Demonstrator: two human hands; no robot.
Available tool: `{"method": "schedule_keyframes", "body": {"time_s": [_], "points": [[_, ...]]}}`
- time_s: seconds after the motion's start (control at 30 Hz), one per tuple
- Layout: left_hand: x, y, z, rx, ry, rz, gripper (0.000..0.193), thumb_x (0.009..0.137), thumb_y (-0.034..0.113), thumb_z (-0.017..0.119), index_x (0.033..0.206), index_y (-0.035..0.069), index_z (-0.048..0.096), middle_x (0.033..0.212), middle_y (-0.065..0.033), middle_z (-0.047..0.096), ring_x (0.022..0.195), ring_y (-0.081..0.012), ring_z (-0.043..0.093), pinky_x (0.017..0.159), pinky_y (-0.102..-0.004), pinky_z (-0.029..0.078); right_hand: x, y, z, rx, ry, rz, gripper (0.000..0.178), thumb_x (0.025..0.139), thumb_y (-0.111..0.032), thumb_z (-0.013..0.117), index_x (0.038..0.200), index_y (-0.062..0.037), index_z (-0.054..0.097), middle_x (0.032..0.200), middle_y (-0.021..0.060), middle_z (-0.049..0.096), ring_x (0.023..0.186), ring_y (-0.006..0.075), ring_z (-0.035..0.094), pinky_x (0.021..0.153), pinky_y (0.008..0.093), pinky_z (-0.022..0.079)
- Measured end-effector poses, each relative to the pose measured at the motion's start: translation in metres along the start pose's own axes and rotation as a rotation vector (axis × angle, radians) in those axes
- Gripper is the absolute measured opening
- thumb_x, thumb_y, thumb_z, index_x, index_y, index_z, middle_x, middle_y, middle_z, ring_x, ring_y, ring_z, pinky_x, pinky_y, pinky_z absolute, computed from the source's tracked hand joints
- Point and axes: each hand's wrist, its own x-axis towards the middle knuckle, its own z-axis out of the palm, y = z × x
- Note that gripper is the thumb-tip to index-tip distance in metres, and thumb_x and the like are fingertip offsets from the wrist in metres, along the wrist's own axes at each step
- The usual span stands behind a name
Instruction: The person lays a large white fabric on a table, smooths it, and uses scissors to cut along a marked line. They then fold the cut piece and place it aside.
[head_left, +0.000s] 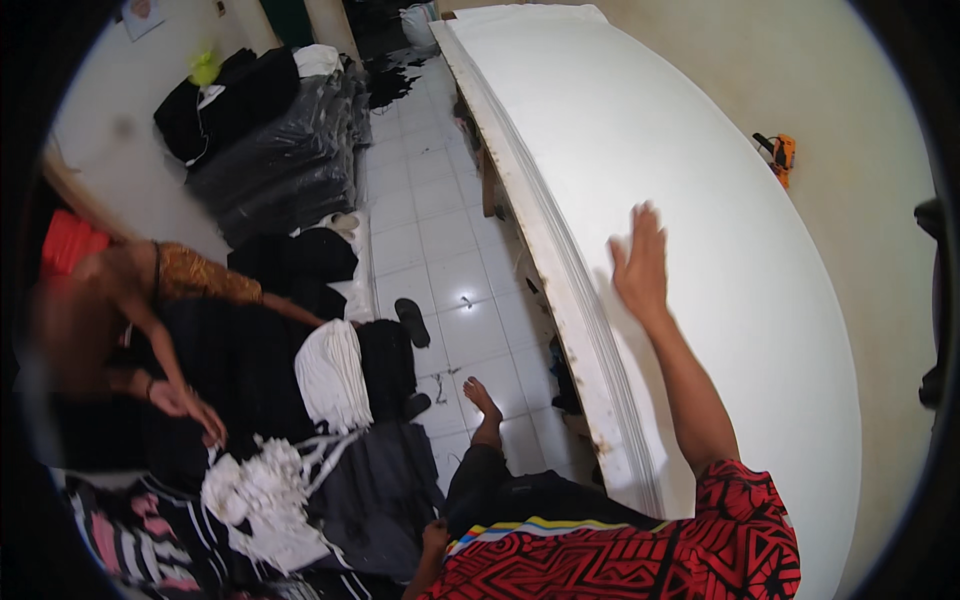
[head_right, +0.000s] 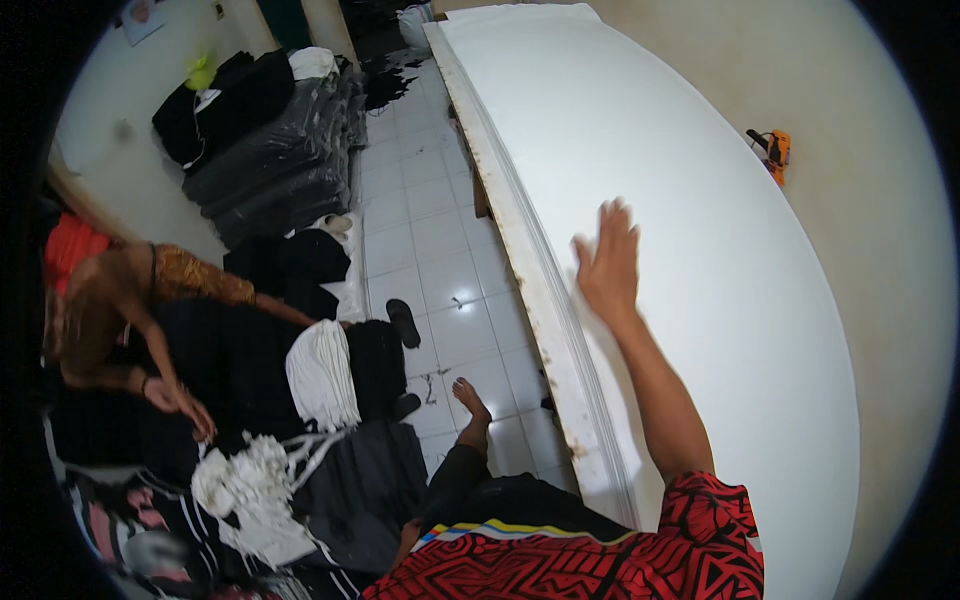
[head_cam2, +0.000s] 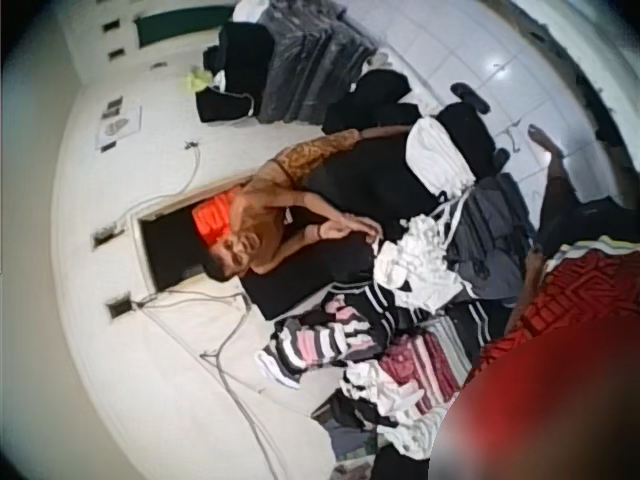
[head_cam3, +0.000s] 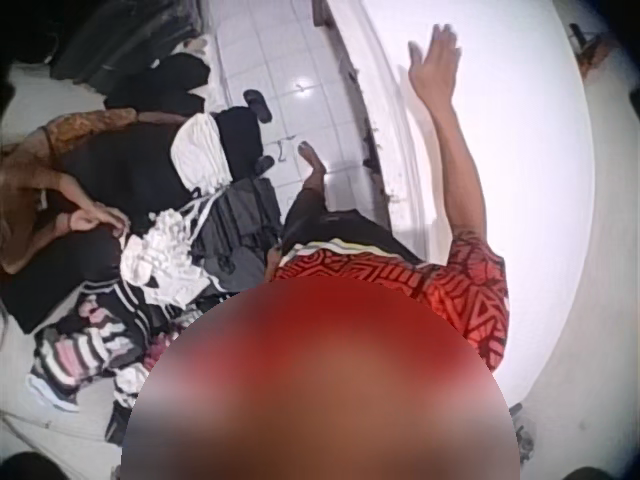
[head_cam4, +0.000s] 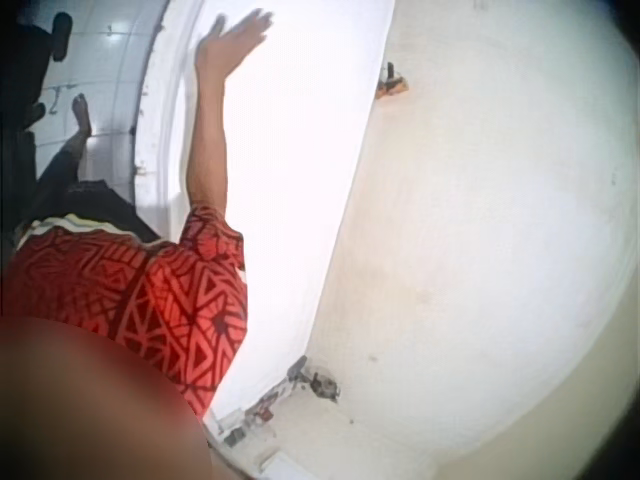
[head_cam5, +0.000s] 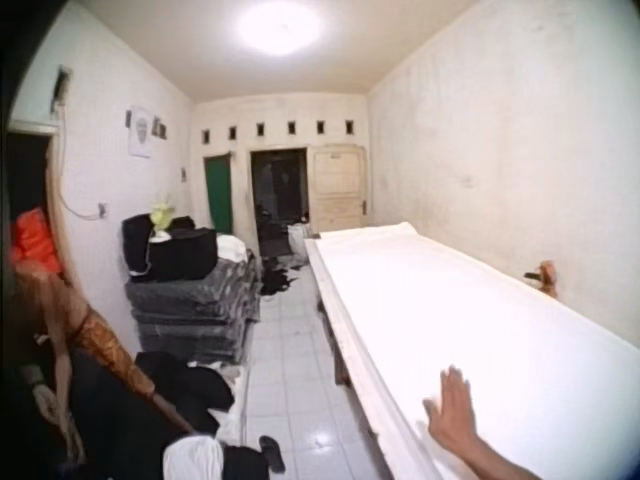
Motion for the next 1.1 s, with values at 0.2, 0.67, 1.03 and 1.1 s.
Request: {"method": "schedule_keyframes", "body": {"time_s": [0.2, 0.67, 1.03, 1.1], "points": [[0.214, 0.101, -0.181, 0.399, -0.058, 0.262, 0.038, 0.100, 0.036, 0.064, 0.114, 0.005, 0.079, 0.114, -0.0231, 0.078, 0.108, -0.0423, 0.075, 0.093, -0.0530, 0.059, 0.155, -0.030, 0.120, -0.231, -0.681, 0.061, 0.085, 0.112, -0.053, 0.044, 0.171, 0.0030, 0.020, 0.179, 0.0278, 0.012, 0.168, 0.0408, 0.006, 0.134, 0.0607, 0.002], [0.635, 0.500, -0.488, -0.021, 0.172, 0.201, 0.043, 0.104, 0.031, 0.063, 0.132, -0.001, 0.073, 0.119, -0.0270, 0.078, 0.114, -0.0409, 0.075, 0.102, -0.0457, 0.057, 0.447, -0.040, 0.325, -0.056, -0.302, 0.072, 0.084, 0.107, -0.039, 0.059, 0.167, 0.0084, 0.026, 0.175, 0.0337, 0.018, 0.165, 0.0479, 0.013, 0.132, 0.0643, 0.006], [0.817, 0.603, -0.589, -0.471, -0.090, -0.275, 0.035, 0.099, 0.023, 0.064, 0.125, 0.004, 0.076, 0.125, -0.0225, 0.076, 0.116, -0.0384, 0.074, 0.101, -0.0465, 0.059, 0.780, -0.050, 0.534, -0.140, -0.188, 0.211, 0.089, 0.109, -0.047, 0.055, 0.170, 0.0062, 0.019, 0.178, 0.0313, 0.010, 0.166, 0.0481, 0.005, 0.131, 0.0672, 0.001], [0.874, 0.622, -0.611, -0.063, -0.183, -0.049, 0.034, 0.089, 0.020, 0.072, 0.120, 0.006, 0.077, 0.121, -0.0187, 0.078, 0.110, -0.0375, 0.076, 0.093, -0.0496, 0.062, 0.850, -0.038, 0.575, -0.185, -0.022, 0.213, 0.087, 0.110, -0.046, 0.054, 0.170, 0.0066, 0.018, 0.178, 0.0314, 0.009, 0.166, 0.0489, 0.004, 0.131, 0.0670, 0.001]]}}
